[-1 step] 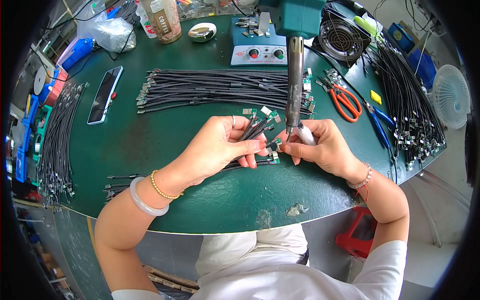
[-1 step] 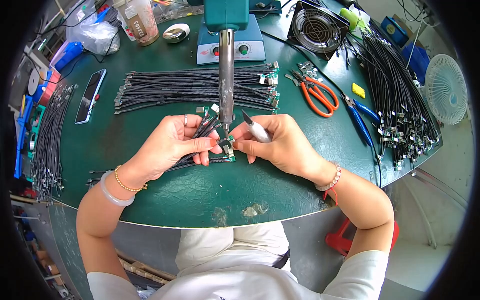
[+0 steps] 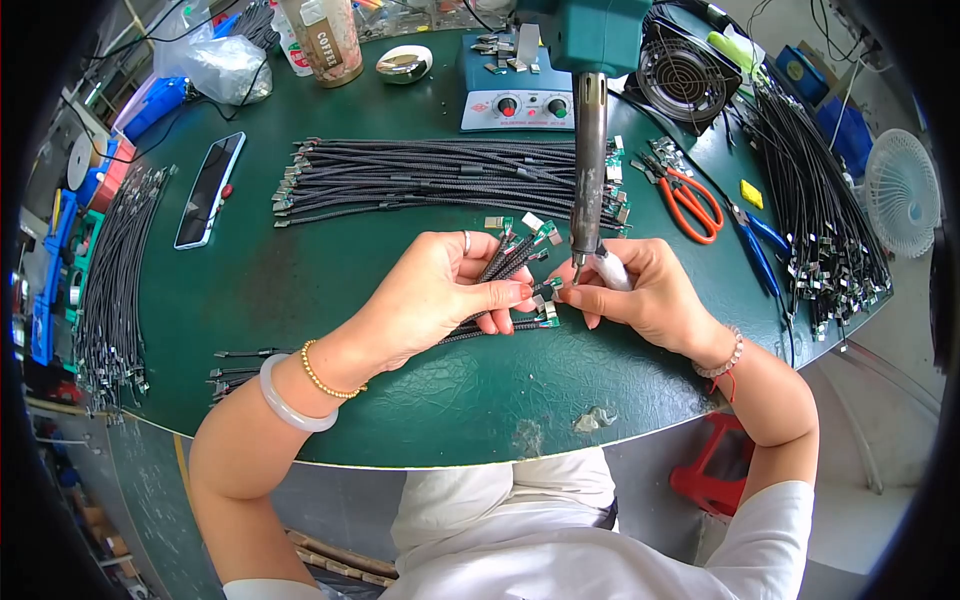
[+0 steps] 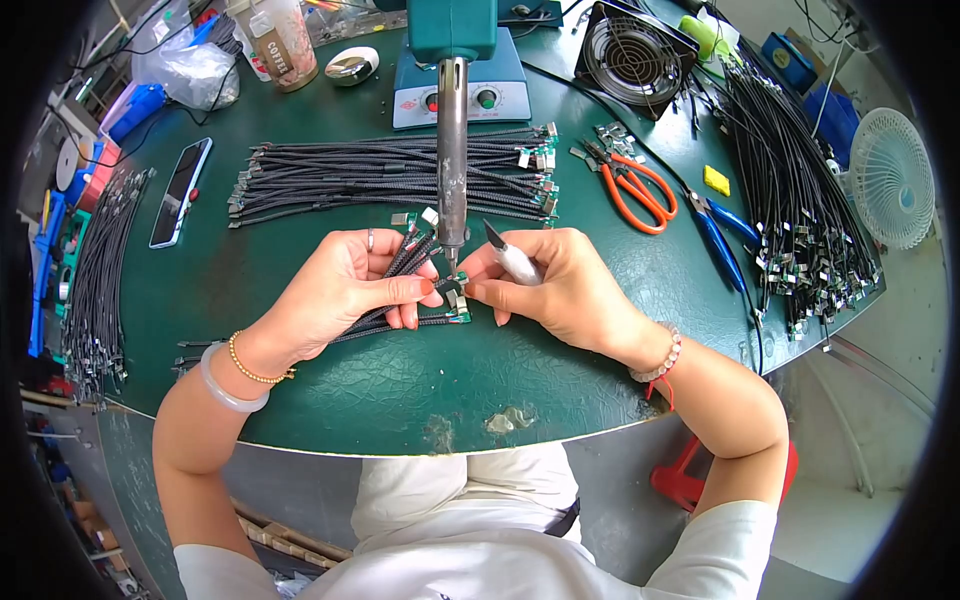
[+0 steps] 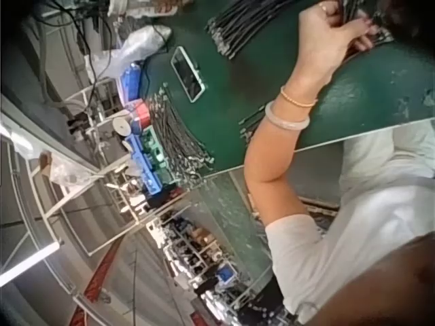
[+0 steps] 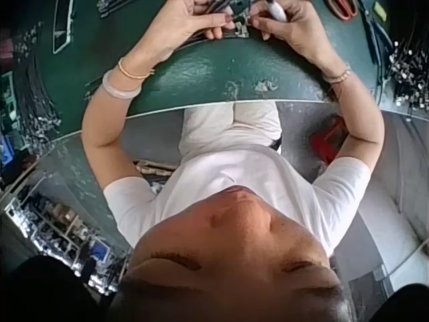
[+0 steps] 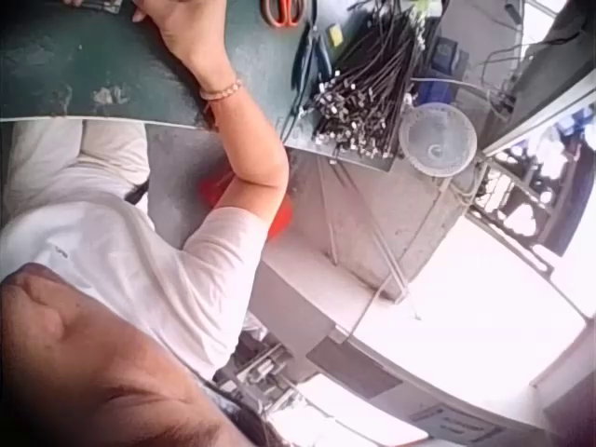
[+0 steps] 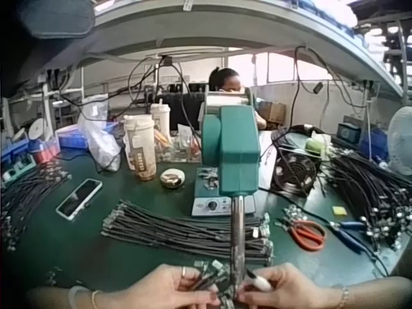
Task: Soldering wires to small green circuit boards using a stationary soldering iron and handheld solder.
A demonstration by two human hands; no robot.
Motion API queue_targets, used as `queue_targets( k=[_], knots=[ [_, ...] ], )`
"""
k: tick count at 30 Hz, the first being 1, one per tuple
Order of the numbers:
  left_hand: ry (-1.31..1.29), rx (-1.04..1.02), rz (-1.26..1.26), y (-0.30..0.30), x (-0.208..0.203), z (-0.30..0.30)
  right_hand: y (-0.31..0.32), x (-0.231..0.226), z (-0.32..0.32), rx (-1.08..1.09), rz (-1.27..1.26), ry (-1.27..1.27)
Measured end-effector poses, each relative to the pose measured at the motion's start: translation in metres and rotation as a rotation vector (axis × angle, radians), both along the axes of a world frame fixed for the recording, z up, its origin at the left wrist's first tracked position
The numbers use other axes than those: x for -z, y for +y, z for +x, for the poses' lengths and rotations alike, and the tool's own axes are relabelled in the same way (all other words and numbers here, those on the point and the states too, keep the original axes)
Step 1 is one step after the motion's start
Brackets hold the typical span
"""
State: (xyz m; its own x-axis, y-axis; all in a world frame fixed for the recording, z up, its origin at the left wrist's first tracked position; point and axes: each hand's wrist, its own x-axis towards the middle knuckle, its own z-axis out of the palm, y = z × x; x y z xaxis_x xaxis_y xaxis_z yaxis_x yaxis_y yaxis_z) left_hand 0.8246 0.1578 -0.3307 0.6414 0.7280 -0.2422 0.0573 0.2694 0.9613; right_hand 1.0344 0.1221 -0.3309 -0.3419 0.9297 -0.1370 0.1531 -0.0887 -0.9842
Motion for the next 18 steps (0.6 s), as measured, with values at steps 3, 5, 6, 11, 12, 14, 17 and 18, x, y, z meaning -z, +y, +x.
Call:
queue_targets(
  k=[3, 5, 6, 11, 12, 14, 17, 18],
  knots=[
    [0.052, -0.014, -0.010, -0.001, 0.001, 0.002, 0.001, 0.007, 0.001, 0.030, 0.027, 0.026],
    [0.034, -0.027, -0.010, -0.001, 0.006, 0.004, 0.002, 0.006, 0.002, 0.057, 0.020, 0.056],
    [0.017, -0.043, -0.008, -0.001, 0.008, 0.004, 0.002, 0.000, 0.001, 0.066, -0.034, 0.068],
    [0.035, -0.047, -0.033, 0.001, 0.007, 0.008, 0.004, 0.003, 0.003, 0.075, -0.045, 0.120],
    [0.044, -0.047, -0.037, 0.001, 0.006, 0.009, 0.004, 0.003, 0.004, 0.074, -0.030, 0.097],
    [0.060, -0.048, -0.027, 0.001, 0.005, 0.012, 0.003, 0.003, 0.006, 0.076, -0.013, 0.074],
    [0.069, -0.052, -0.018, 0.001, 0.006, 0.013, 0.003, 0.005, 0.006, 0.080, -0.005, 0.094],
    [0.058, -0.048, -0.017, 0.000, 0.005, 0.014, 0.003, 0.004, 0.007, 0.077, 0.002, 0.083]
  ],
)
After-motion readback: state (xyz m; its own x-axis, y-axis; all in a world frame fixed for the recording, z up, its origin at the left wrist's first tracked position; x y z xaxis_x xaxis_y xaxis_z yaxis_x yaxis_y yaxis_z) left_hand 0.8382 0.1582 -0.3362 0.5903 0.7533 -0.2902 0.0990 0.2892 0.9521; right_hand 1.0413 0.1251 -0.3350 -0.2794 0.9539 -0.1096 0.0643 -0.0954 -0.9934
